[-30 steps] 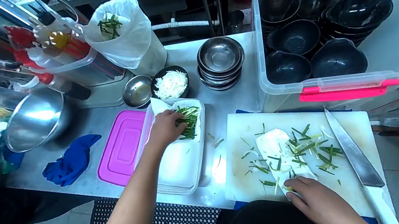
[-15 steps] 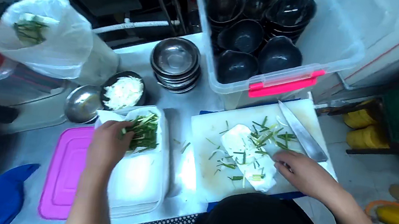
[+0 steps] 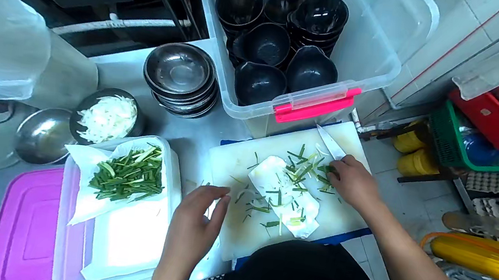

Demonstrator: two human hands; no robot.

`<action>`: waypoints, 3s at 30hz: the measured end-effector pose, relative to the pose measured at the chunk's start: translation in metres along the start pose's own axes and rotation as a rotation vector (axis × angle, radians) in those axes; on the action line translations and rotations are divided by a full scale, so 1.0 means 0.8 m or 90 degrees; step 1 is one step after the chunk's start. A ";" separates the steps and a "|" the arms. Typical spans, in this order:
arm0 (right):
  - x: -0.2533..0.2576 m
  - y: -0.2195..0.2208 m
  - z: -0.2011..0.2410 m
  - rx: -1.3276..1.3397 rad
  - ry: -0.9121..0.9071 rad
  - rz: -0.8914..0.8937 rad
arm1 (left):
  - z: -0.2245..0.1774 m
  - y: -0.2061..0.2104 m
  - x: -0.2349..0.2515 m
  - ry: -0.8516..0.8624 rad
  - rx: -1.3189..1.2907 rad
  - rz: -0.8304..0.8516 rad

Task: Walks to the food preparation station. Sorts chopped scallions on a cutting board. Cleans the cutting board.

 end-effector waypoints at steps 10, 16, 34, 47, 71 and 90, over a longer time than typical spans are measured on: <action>-0.014 0.016 0.003 -0.004 -0.010 -0.043 | 0.021 -0.008 -0.025 -0.060 0.052 -0.007; -0.011 0.020 0.006 -0.006 0.004 -0.021 | -0.001 0.029 -0.020 -0.043 0.027 0.049; -0.144 0.031 0.117 0.409 -0.130 0.328 | -0.064 0.174 -0.029 -0.672 -1.002 0.130; -0.133 0.042 0.116 0.499 -0.051 0.333 | -0.055 0.150 -0.028 -0.449 -0.930 0.062; -0.137 0.015 0.100 0.302 -0.438 0.132 | -0.057 0.153 -0.032 -0.384 -0.707 0.299; -0.053 0.007 0.052 0.085 -0.156 0.021 | -0.052 0.153 -0.031 -0.457 -1.040 0.148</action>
Point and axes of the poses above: each hand's wrist, its own x-axis towards the middle knuckle, its own y-axis out of the palm, z = x × y, the point moved 6 cm from there along x, towards the middle knuckle, and after that the axes turned 9 degrees about y, right-handed, at the moved point
